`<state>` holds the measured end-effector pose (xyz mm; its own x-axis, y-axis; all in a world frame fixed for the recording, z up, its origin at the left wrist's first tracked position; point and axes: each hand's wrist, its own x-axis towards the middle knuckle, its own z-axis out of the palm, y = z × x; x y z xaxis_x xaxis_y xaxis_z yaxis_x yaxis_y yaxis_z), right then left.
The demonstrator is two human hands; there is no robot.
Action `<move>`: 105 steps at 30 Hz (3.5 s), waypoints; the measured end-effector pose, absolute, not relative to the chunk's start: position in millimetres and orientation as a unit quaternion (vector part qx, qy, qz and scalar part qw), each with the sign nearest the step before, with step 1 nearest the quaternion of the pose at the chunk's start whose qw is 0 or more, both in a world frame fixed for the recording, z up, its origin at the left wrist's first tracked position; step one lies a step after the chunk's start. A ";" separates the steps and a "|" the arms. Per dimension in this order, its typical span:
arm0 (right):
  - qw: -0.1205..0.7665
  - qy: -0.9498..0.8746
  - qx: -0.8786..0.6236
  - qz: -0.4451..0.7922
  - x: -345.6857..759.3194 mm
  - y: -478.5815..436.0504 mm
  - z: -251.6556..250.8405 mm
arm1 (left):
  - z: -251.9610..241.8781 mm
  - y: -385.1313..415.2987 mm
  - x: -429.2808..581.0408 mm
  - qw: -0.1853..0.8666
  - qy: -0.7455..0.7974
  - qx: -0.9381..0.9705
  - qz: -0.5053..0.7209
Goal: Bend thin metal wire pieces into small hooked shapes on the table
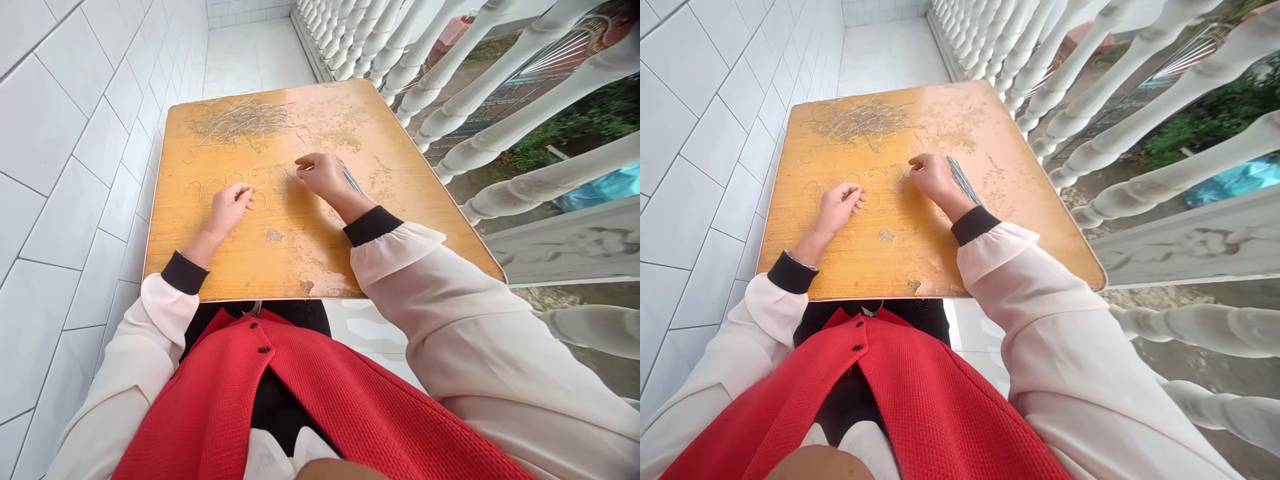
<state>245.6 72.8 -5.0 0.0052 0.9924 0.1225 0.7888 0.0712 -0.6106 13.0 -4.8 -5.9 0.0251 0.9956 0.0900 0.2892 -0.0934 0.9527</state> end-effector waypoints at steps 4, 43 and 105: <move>0.270 -0.750 -0.579 0.173 247.2 69.2 -11.5 | -13.3 -12.4 14.9 0.241 0.507 0.746 0.358; 0.313 -0.656 -0.633 0.265 244.7 31.1 2.7 | -9.6 2.9 33.5 0.166 0.509 0.812 0.232; 0.295 -0.795 -0.510 0.146 217.0 72.6 -6.9 | 8.3 33.0 -28.5 0.079 0.526 0.824 0.195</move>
<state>217.0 72.6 -6.9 -0.3061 0.8966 0.3199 0.7242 0.4374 -0.5332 -28.5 33.0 8.3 0.3699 0.8978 0.2389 0.8360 -0.4339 0.3359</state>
